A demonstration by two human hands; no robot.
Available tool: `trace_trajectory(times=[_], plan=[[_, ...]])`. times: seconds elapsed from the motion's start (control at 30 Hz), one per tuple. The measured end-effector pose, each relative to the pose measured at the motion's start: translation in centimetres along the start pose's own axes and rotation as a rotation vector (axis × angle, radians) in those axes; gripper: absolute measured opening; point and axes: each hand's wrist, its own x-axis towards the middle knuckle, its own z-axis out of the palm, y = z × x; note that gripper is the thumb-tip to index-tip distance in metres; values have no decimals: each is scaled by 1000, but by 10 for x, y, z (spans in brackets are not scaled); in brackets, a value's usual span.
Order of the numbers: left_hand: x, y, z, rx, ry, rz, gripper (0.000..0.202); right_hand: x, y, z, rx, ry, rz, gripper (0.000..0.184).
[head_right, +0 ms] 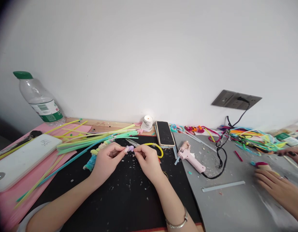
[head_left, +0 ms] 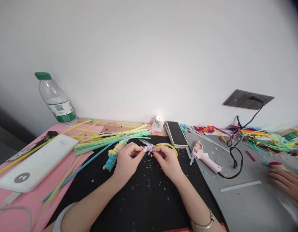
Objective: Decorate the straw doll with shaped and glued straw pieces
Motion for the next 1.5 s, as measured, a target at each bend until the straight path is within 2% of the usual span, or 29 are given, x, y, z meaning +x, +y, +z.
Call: trace_trajectory(times=[0.2,0.4,0.7,1.0,1.23,1.37,1.5], plan=[[0,-4,0,53,10,46,15,2,-4,-6,-93,-30,-88,15],[0,-1,-2,125,15,124,13,2,-5,-7,-102,-26,-112,16],[1,5,-4,202,26,263,12,2,-6,-5,-65,-13,-23,13],[1,8,-4,220,34,280,13,2,-5,-2,22,23,73,2],[1,10,-5,250,26,311,13,2,-4,-2,64,9,33,26],[1,10,-5,253,17,350,12,1,-5,-2,15,6,-3,23],[1,10,-5,258,21,384,11,0,-4,-1,40,14,26,22]])
